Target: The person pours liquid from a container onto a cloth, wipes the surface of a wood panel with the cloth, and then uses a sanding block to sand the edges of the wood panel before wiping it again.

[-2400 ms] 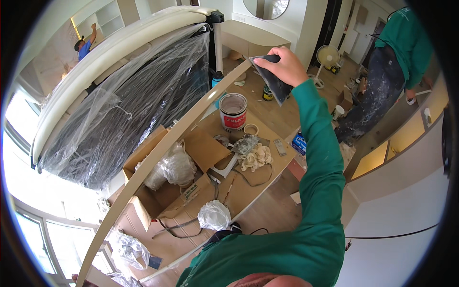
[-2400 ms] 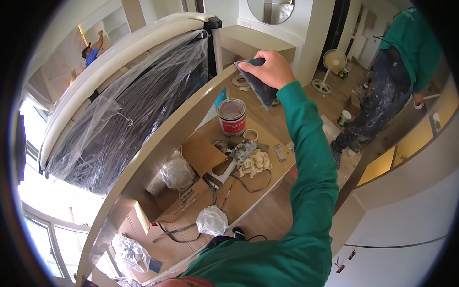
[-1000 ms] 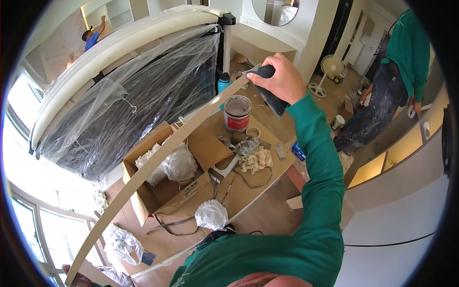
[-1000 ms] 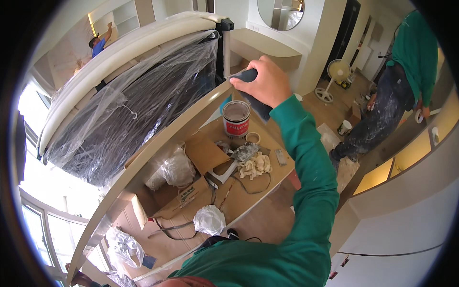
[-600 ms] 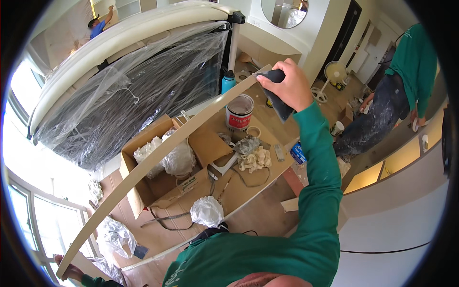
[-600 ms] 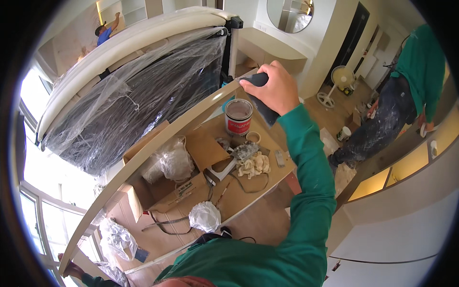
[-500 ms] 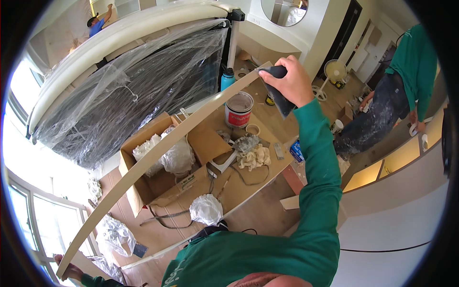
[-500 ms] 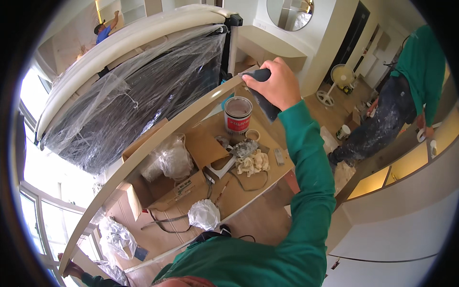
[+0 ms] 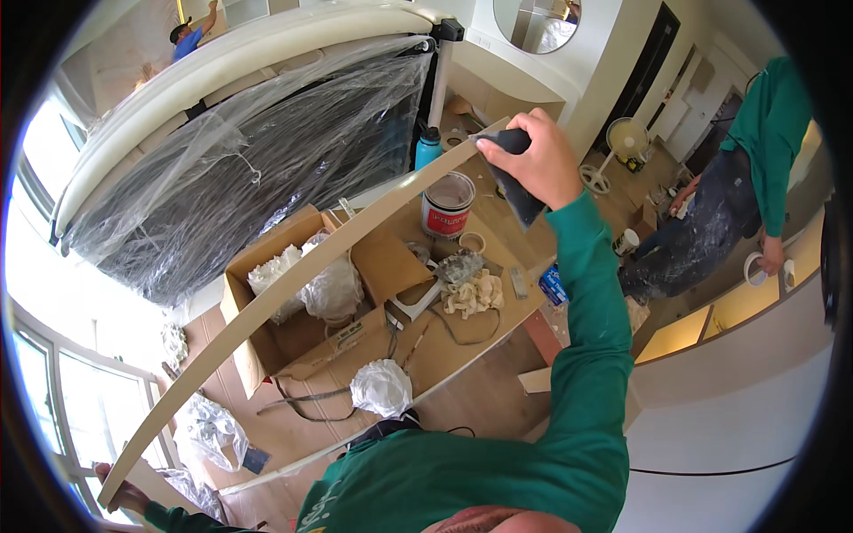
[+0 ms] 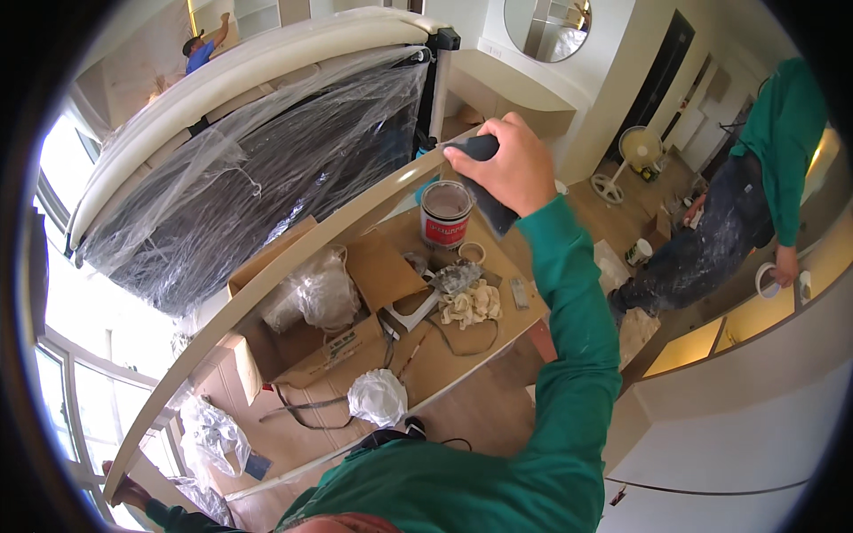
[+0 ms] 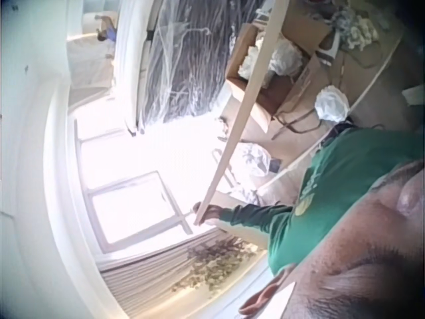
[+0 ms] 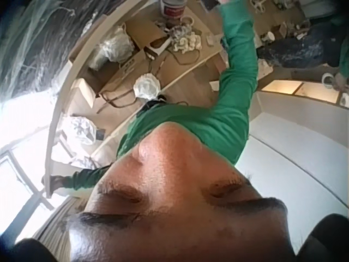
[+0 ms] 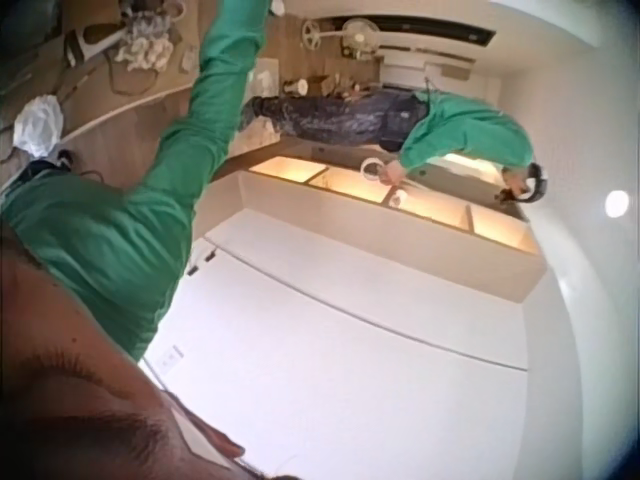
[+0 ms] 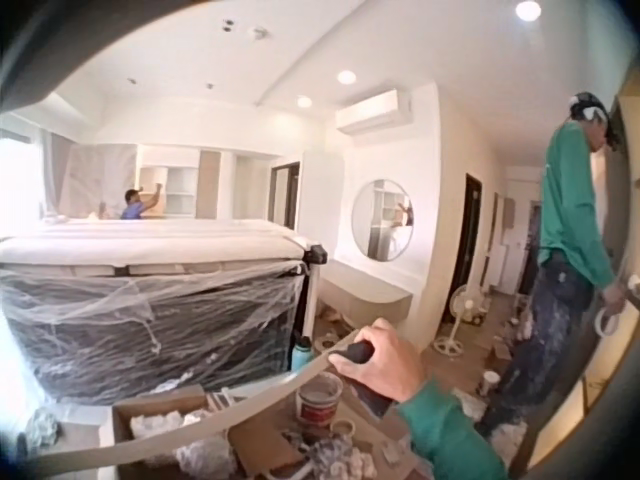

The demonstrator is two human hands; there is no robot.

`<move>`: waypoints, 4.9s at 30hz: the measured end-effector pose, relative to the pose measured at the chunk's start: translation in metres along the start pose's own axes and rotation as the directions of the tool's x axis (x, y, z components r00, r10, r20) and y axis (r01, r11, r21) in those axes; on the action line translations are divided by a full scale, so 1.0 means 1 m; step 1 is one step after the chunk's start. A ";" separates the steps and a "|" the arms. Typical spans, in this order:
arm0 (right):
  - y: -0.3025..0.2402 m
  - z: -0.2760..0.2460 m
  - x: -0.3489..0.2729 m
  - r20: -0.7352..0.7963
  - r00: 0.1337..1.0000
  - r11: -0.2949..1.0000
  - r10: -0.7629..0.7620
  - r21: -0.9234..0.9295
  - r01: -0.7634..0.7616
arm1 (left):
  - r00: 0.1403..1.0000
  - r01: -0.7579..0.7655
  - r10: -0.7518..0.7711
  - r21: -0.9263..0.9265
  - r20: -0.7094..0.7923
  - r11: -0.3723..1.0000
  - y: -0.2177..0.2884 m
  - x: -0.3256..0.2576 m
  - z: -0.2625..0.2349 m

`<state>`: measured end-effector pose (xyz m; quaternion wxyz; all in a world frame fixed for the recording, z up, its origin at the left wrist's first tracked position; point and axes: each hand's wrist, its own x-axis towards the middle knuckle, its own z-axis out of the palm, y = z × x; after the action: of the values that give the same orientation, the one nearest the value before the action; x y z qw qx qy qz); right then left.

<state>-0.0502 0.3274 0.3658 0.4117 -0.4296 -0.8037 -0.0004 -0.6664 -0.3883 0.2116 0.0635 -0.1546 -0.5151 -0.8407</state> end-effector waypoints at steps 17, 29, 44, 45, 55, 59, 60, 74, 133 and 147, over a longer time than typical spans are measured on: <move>-0.093 -0.004 -0.069 0.022 0.965 0.899 -0.262 0.370 0.236 | 0.975 -0.188 0.172 0.109 0.142 0.976 -0.009 0.011 -0.013; -0.069 0.274 -0.424 0.741 0.560 0.391 0.372 0.422 -0.818 | 0.971 -0.174 0.149 0.126 0.186 0.977 0.007 -0.002 0.010; -0.090 0.339 -0.499 0.669 0.681 0.948 0.297 -0.290 -0.129 | 0.955 -0.294 0.243 0.450 0.169 0.844 0.036 -0.045 0.079; -0.095 0.335 -0.493 0.673 0.673 0.948 0.307 -0.277 -0.156 | 0.960 -0.276 0.226 0.456 0.162 0.846 0.033 -0.048 0.071; -0.072 0.288 -0.427 0.354 0.816 0.776 0.457 0.290 -0.561 | 0.917 -0.399 0.325 0.507 0.232 0.764 0.036 -0.042 0.079; -0.131 0.187 -0.346 -0.057 0.836 0.689 0.545 0.599 -0.408 | 0.921 -0.390 0.312 0.510 0.234 0.767 0.038 -0.035 0.073; -0.152 0.149 -0.316 -0.120 0.848 0.681 0.517 0.657 -0.323 | 0.921 -0.388 0.311 0.480 0.234 0.787 0.032 -0.031 0.077; -0.405 0.115 -0.151 -0.227 0.811 0.787 -0.539 0.207 0.582 | 0.897 -0.432 0.370 0.308 0.242 0.848 0.018 0.003 0.092; -0.504 0.137 -0.149 -0.181 0.695 0.656 -0.696 0.232 0.718 | 0.880 -0.139 0.059 0.137 0.472 0.981 -0.023 0.064 0.058; -0.082 0.114 0.050 -0.306 0.819 0.856 -0.485 0.026 0.516 | 0.884 -0.242 0.366 0.387 -0.289 0.890 -0.033 0.049 0.079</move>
<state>-0.1964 0.3506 0.3524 0.5325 -0.1755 -0.8181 -0.1278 -0.7058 -0.3006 0.2329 0.3141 -0.0671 -0.6011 -0.7318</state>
